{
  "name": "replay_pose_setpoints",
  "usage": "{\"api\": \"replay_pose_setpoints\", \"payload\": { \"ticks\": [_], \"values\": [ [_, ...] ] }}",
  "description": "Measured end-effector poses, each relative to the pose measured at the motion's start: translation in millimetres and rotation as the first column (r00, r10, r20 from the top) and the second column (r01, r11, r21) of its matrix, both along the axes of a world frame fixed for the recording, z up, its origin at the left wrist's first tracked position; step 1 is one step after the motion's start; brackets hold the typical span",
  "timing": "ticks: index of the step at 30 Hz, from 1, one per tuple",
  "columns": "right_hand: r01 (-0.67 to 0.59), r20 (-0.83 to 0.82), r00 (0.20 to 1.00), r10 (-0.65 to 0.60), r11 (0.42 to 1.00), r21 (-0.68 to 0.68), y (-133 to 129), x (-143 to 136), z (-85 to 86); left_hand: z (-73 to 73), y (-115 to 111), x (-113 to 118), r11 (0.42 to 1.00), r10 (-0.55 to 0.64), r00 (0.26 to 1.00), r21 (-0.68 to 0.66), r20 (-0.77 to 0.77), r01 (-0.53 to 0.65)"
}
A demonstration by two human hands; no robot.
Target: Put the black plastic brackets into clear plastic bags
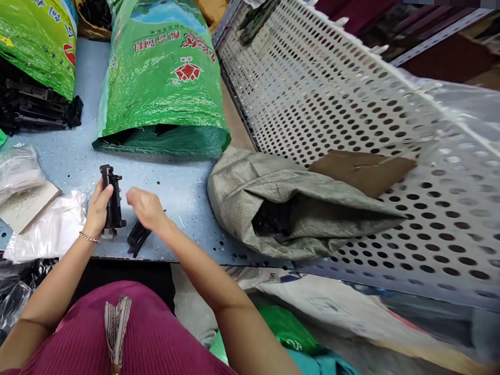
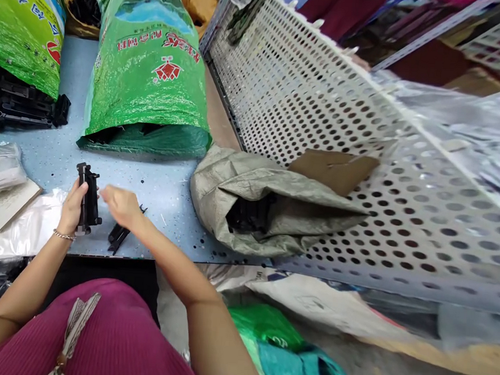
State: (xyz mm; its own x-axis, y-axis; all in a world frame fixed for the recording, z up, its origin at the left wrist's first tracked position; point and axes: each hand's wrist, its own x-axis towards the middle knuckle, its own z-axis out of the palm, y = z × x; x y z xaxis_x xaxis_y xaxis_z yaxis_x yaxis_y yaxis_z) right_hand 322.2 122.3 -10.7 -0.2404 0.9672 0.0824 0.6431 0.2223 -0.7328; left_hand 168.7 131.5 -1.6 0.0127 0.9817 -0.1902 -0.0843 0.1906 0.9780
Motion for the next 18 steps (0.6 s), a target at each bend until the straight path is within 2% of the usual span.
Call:
{"api": "replay_pose_setpoints", "payload": {
  "ticks": [3, 5, 6, 8, 10, 12, 13, 14, 15, 16, 18],
  "values": [
    [-0.100, 0.081, 0.992, 0.095, 0.993, 0.059, -36, 1, -11.7, -5.0, 11, -6, 0.999, -0.029, 0.999, -0.041, 0.035, 0.030],
    [-0.080, 0.085, 0.993, 0.081, 0.997, -0.013, -34, 4, -14.5, -12.4, 14, -8, 0.999, -0.042, 0.997, 0.010, -0.071, 0.043],
    [-0.047, 0.075, 0.996, 0.050, 0.998, -0.052, -23, 6, -13.7, -17.4, 13, -8, 0.997, -0.050, 0.983, 0.045, -0.179, 0.059],
    [0.053, 0.067, 0.997, -0.047, 0.994, -0.092, 18, 8, -7.9, -28.2, 7, -4, 0.989, -0.097, 0.888, 0.059, -0.449, 0.138],
    [0.167, 0.120, 0.981, -0.155, 0.982, -0.090, 74, 5, 1.1, -37.9, -6, 6, 0.970, -0.199, 0.707, -0.033, -0.678, 0.241],
    [0.199, 0.227, 0.959, -0.172, 0.975, -0.103, 130, -2, 10.3, -44.8, -21, 16, 0.939, -0.303, 0.524, -0.154, -0.796, 0.309],
    [0.194, 0.257, 0.954, -0.151, 0.970, -0.147, 154, -7, 14.2, -47.2, -27, 20, 0.924, -0.334, 0.457, -0.192, -0.824, 0.330],
    [0.187, 0.269, 0.954, -0.133, 0.964, -0.188, 174, -10, 17.3, -49.1, -31, 22, 0.916, -0.348, 0.423, -0.207, -0.837, 0.344],
    [0.182, 0.268, 0.956, -0.120, 0.959, -0.218, 188, -13, 19.4, -50.6, -33, 21, 0.915, -0.344, 0.431, -0.196, -0.834, 0.352],
    [0.177, 0.254, 0.960, -0.116, 0.955, -0.236, 196, -15, 20.2, -51.8, -33, 18, 0.922, -0.326, 0.486, -0.160, -0.811, 0.352],
    [0.177, 0.226, 0.966, -0.126, 0.959, -0.222, 191, -15, 17.1, -52.3, -24, 7, 0.955, -0.252, 0.703, -0.055, -0.665, 0.290]
  ]
}}
